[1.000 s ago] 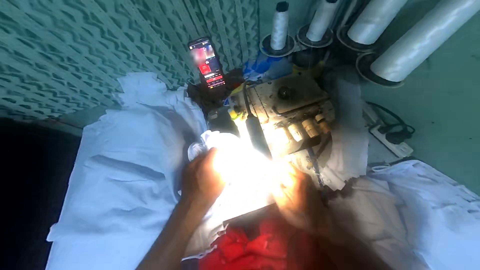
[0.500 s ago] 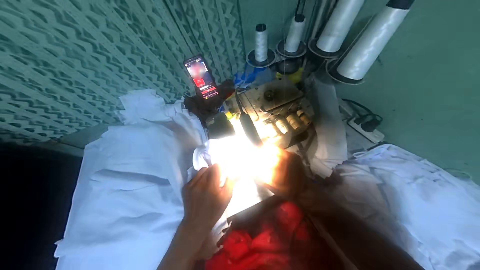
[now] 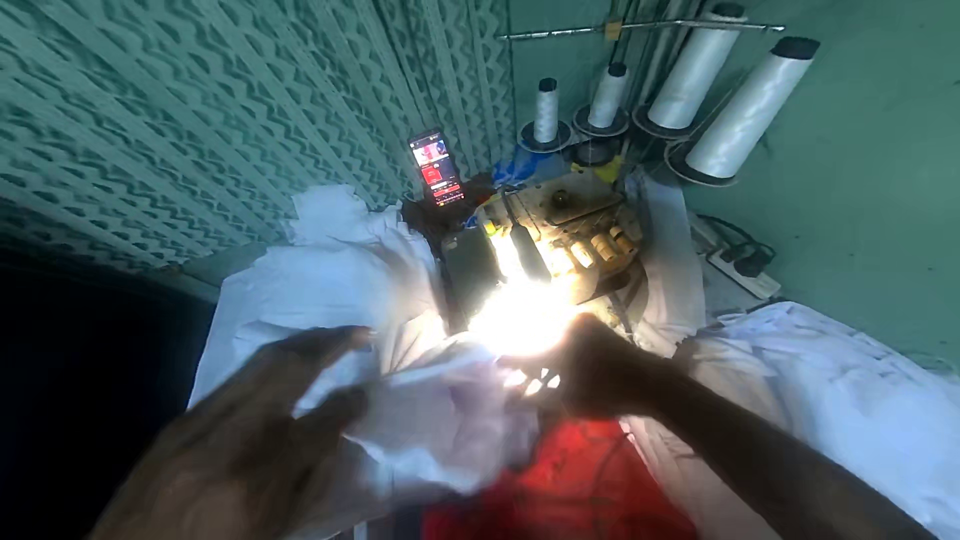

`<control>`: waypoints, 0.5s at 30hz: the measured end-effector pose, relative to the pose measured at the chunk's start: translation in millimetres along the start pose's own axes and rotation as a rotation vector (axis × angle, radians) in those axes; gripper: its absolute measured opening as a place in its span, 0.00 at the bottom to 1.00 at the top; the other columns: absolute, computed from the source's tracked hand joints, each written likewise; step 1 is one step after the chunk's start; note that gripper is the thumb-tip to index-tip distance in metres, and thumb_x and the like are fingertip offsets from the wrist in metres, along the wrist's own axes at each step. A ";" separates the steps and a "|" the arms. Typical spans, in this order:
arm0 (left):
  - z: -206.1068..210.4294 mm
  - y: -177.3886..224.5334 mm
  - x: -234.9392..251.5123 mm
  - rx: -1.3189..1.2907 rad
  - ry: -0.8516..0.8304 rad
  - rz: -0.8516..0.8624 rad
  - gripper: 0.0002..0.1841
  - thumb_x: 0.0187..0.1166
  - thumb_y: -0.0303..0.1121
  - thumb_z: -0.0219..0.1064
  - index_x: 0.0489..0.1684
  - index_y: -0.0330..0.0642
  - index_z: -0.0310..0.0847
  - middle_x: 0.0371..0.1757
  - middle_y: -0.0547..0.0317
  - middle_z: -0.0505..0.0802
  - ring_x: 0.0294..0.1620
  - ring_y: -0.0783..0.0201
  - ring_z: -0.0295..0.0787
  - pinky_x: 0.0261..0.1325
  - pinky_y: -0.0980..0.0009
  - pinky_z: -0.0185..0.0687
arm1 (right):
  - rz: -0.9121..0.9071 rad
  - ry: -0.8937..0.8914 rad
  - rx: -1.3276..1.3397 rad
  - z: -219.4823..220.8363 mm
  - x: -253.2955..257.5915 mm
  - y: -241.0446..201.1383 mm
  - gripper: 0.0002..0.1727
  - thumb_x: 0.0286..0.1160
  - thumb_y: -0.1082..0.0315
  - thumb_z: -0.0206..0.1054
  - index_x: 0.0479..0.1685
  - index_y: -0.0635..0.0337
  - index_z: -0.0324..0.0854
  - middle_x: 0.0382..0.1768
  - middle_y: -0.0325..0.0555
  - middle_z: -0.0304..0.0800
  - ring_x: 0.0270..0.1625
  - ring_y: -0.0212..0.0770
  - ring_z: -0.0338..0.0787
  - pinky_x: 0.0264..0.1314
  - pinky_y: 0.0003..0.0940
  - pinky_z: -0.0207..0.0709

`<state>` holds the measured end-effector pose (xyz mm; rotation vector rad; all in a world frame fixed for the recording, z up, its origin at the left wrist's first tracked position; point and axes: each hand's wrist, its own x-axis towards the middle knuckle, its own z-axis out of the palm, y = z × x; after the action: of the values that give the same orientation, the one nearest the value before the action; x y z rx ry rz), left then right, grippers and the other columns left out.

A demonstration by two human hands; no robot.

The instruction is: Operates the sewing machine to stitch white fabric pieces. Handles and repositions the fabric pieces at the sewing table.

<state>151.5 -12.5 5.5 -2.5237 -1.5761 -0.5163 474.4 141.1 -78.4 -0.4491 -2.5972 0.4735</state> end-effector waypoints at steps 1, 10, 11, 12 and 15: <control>3.7 -18.2 -14.1 0.096 -0.027 -0.035 0.13 0.86 0.36 0.57 0.50 0.45 0.89 0.70 0.41 0.87 0.72 0.42 0.82 0.67 0.46 0.79 | 0.066 0.040 -0.030 10.5 -10.8 23.2 0.24 0.76 0.38 0.66 0.38 0.49 0.93 0.26 0.41 0.92 0.30 0.42 0.91 0.34 0.49 0.83; 77.7 -17.2 -62.0 -0.247 0.111 -0.244 0.16 0.82 0.47 0.69 0.40 0.44 0.95 0.50 0.58 0.95 0.56 0.67 0.91 0.62 0.68 0.87 | 0.339 0.242 0.360 81.9 -56.2 46.2 0.17 0.78 0.54 0.70 0.29 0.57 0.91 0.27 0.37 0.90 0.32 0.21 0.85 0.38 0.21 0.78; 79.4 -12.6 -62.2 -0.281 0.150 -0.250 0.14 0.80 0.46 0.71 0.39 0.44 0.95 0.49 0.58 0.96 0.55 0.69 0.92 0.60 0.70 0.88 | 0.384 0.258 0.369 84.7 -57.6 43.7 0.16 0.76 0.55 0.71 0.28 0.58 0.90 0.25 0.37 0.89 0.30 0.20 0.83 0.36 0.20 0.77; 80.4 -8.0 -62.8 -0.305 0.174 -0.257 0.13 0.79 0.45 0.73 0.39 0.45 0.95 0.48 0.59 0.96 0.54 0.71 0.92 0.59 0.72 0.88 | 0.422 0.268 0.376 86.9 -59.2 40.9 0.15 0.75 0.55 0.72 0.28 0.58 0.89 0.25 0.36 0.88 0.29 0.20 0.82 0.34 0.19 0.76; 80.8 1.3 -62.3 -0.341 0.215 -0.257 0.10 0.76 0.44 0.76 0.38 0.48 0.96 0.47 0.62 0.96 0.52 0.72 0.93 0.57 0.74 0.89 | 0.471 0.329 0.398 93.3 -62.7 35.5 0.11 0.71 0.60 0.72 0.28 0.58 0.87 0.23 0.34 0.86 0.26 0.19 0.80 0.30 0.17 0.75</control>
<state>145.7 -43.4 -91.6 -2.3868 -1.8701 -1.1349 489.6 125.0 -194.2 -0.9132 -2.0069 0.9605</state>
